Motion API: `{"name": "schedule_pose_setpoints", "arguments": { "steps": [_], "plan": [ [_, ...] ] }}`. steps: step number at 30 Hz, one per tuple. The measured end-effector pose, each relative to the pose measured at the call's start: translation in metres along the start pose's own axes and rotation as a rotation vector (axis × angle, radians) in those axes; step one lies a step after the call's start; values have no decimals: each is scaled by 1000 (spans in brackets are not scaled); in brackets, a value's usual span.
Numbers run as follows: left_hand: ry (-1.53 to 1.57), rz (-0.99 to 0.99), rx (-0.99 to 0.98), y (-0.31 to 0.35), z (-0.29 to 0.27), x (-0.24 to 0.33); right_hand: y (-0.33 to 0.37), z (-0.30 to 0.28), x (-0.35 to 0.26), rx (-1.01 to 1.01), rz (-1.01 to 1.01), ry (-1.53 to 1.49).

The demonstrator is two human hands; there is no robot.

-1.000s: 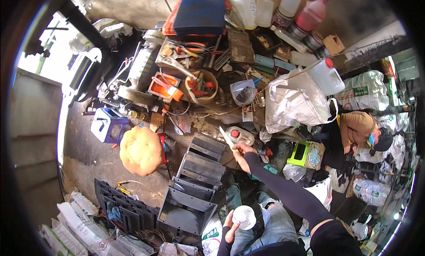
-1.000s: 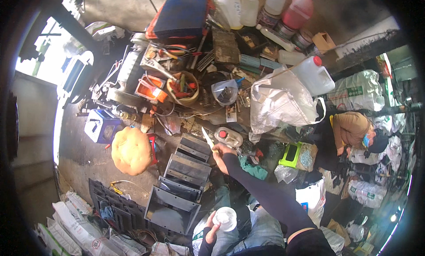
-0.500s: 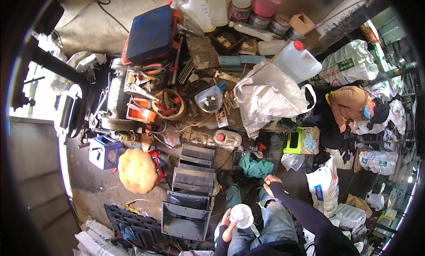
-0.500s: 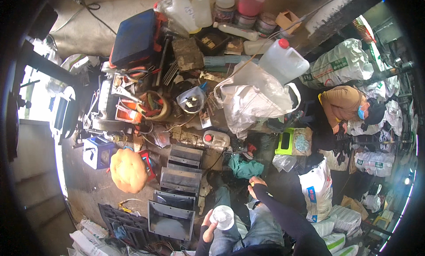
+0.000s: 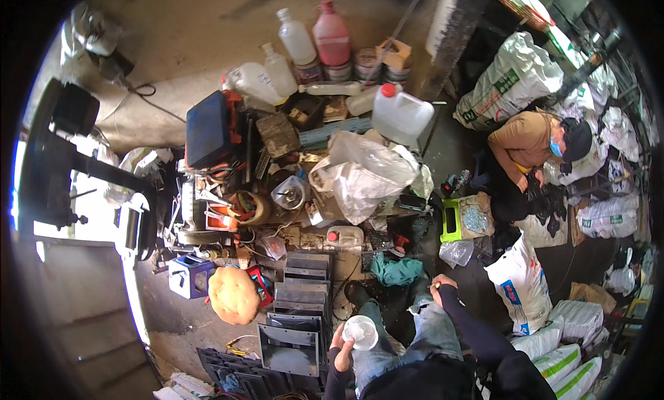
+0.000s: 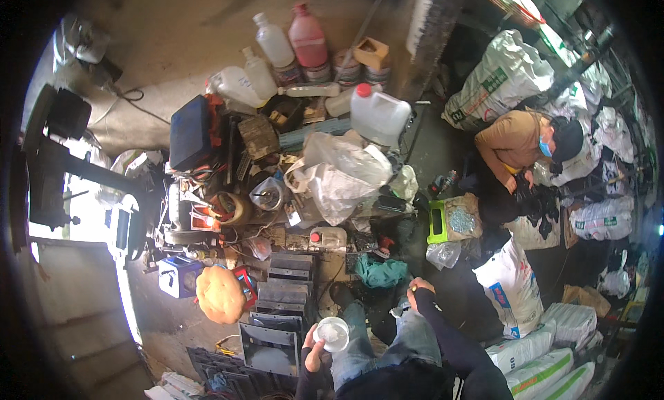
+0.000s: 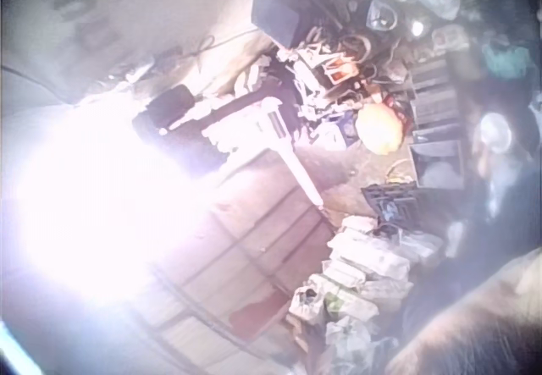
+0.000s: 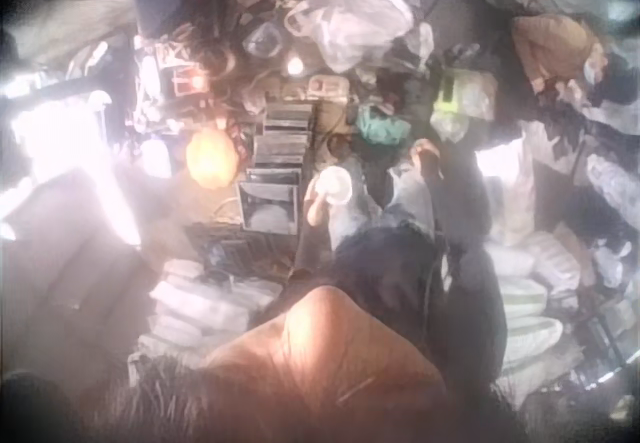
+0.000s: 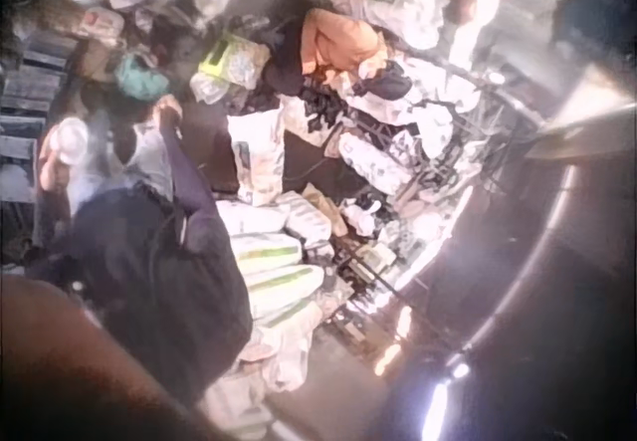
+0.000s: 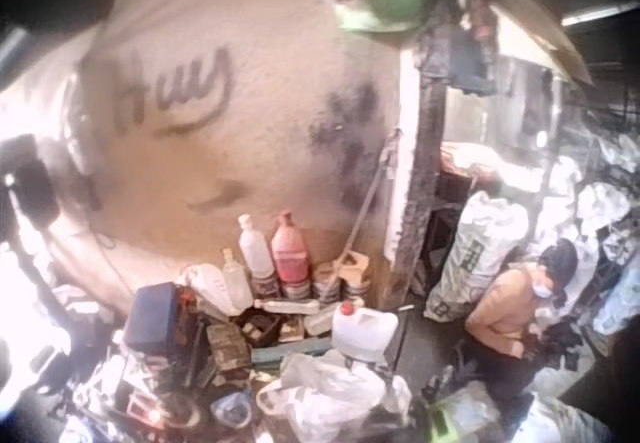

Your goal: The person sits on the floor in a cluttered workshop and uses a small green-handled tool to scrape and mix a white substance inside a small white container. They repeatedly scrape the sides and bottom, then set the container down and handle a blue plastic funnel and a white bag before returning to the container.

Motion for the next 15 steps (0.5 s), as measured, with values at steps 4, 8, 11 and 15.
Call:
{"name": "schedule_pose_setpoints", "arguments": {
  "steps": [4,8,11,15],
  "plan": [
    [-173,29,31,8,37,-4,-22,-46,55,119,68,-25],
    [-69,-45,113,22,84,-24,-51,-102,114,264,72,-175],
    [-88,-109,118,24,129,-37,-79,-146,159,243,180,-188],
    [27,-51,18,20,205,-50,-109,-204,198,330,238,-57]
  ]
}}
Point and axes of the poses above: each hand's wrist, its own y-axis away from the middle knuckle, its own z-axis out of the palm, x = y × z, the point moved 7 cm from there along -y, towards the middle knuckle, and after that the axes turned 13 degrees about z, right-handed, at the moved point
